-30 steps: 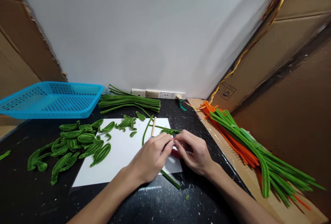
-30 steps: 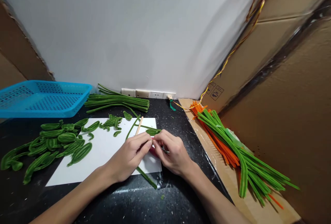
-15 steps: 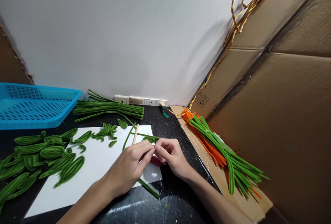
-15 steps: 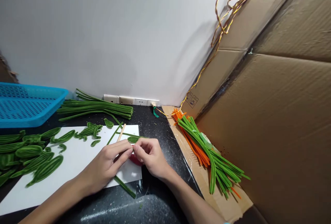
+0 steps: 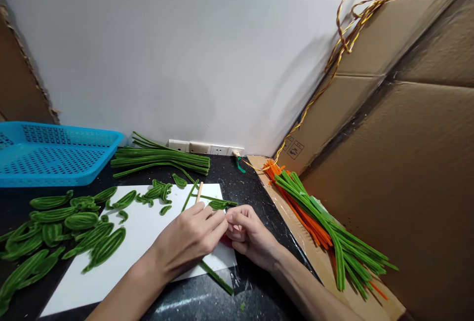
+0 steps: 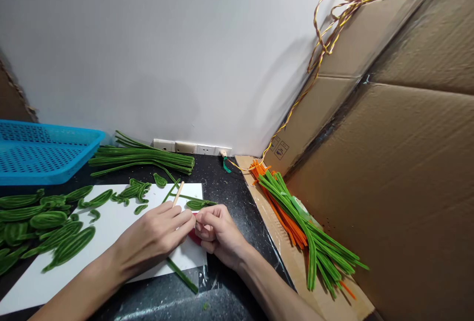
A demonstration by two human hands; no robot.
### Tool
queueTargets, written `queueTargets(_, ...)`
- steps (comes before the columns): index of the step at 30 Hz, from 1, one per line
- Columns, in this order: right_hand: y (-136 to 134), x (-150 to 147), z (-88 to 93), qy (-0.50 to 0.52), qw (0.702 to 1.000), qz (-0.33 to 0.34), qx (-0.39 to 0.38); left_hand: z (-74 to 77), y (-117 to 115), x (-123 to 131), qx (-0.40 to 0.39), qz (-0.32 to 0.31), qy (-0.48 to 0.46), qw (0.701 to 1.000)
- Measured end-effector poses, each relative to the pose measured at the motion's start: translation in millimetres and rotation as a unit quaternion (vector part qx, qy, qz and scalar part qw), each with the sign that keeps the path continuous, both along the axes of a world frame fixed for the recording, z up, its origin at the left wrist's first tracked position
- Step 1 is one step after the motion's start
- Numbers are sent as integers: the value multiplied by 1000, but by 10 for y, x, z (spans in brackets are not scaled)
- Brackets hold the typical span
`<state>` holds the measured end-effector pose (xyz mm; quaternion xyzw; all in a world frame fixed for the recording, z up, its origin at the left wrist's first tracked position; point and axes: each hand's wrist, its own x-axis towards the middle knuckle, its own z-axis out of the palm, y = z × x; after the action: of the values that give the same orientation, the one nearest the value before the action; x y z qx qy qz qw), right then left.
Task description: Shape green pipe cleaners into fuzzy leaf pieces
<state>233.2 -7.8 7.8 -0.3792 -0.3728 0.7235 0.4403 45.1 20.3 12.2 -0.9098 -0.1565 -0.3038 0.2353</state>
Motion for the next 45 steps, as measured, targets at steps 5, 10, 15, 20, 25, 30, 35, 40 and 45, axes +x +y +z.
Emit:
queueTargets(5, -26, -9, 18, 7, 1000, 9, 3, -54, 8, -14, 14, -27, -35, 999)
queueTargets(10, 13, 19, 8, -168, 975, -26, 143, -200, -41, 48, -233, -20, -132, 963)
queueTargets(15, -1, 123, -8, -384, 824, -148, 391, -73, -97, 54, -547, -28, -266, 793)
queueTargets(20, 5, 216, -56, -435, 669, -122, 589, 1, -67, 36, -655, -72, -291, 693)
queueTargets(25, 36, 222, -89, -460, 623, -97, 625, -22, -68, 34, -691, -87, -280, 660)
queueTargets(30, 31, 225, -85, -470, 602, -99, 638, -8, -85, 31, -685, -70, -247, 682)
queueTargets(35, 9, 207, -69, -487, 603, -90, 626, -17, -108, 52, -689, -76, -243, 679)
queueTargets(40, 11, 190, -96, -489, 613, -89, 614, -24, -120, 78, -691, -87, -248, 674)
queueTargets(45, -2, 159, -85, -434, 675, -93, 589, -19, -146, 97, -687, -94, -256, 673)
